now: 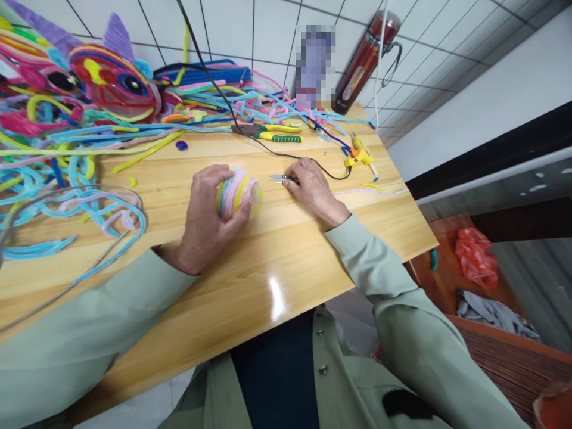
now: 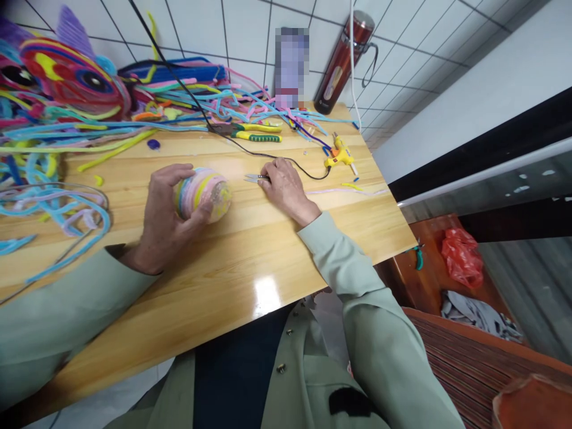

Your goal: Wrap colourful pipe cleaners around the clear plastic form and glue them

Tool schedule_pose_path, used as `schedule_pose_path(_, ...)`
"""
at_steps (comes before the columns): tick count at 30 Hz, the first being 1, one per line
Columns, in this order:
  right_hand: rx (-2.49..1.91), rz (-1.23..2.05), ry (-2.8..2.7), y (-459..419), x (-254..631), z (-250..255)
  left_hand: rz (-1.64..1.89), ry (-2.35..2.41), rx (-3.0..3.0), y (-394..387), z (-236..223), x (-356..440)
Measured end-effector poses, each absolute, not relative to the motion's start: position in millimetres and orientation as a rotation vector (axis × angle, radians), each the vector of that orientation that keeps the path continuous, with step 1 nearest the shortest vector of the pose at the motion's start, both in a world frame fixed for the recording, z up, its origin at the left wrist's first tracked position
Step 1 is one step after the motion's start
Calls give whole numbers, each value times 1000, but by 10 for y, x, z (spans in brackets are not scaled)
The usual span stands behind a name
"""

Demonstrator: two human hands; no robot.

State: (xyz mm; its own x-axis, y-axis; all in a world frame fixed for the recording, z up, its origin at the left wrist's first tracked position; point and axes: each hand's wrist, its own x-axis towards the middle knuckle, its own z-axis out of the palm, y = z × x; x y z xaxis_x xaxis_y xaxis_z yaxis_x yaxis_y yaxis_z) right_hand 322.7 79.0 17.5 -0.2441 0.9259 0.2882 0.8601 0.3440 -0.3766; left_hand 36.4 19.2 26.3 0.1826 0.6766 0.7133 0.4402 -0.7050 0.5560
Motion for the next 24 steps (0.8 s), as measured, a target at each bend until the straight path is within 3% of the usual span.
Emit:
schedule_pose_path(7,-1571,166,-2206,749,3152,221,1497,1097,2182,199,255,347)
schedule_pose_path(15,-1269,519,-1977,306,3014,565,1534,1080,2262,213,240,348)
schedule_pose_path(24,-1161,626,-2090,55,2801,695,1477,1117,2234,195,262,333)
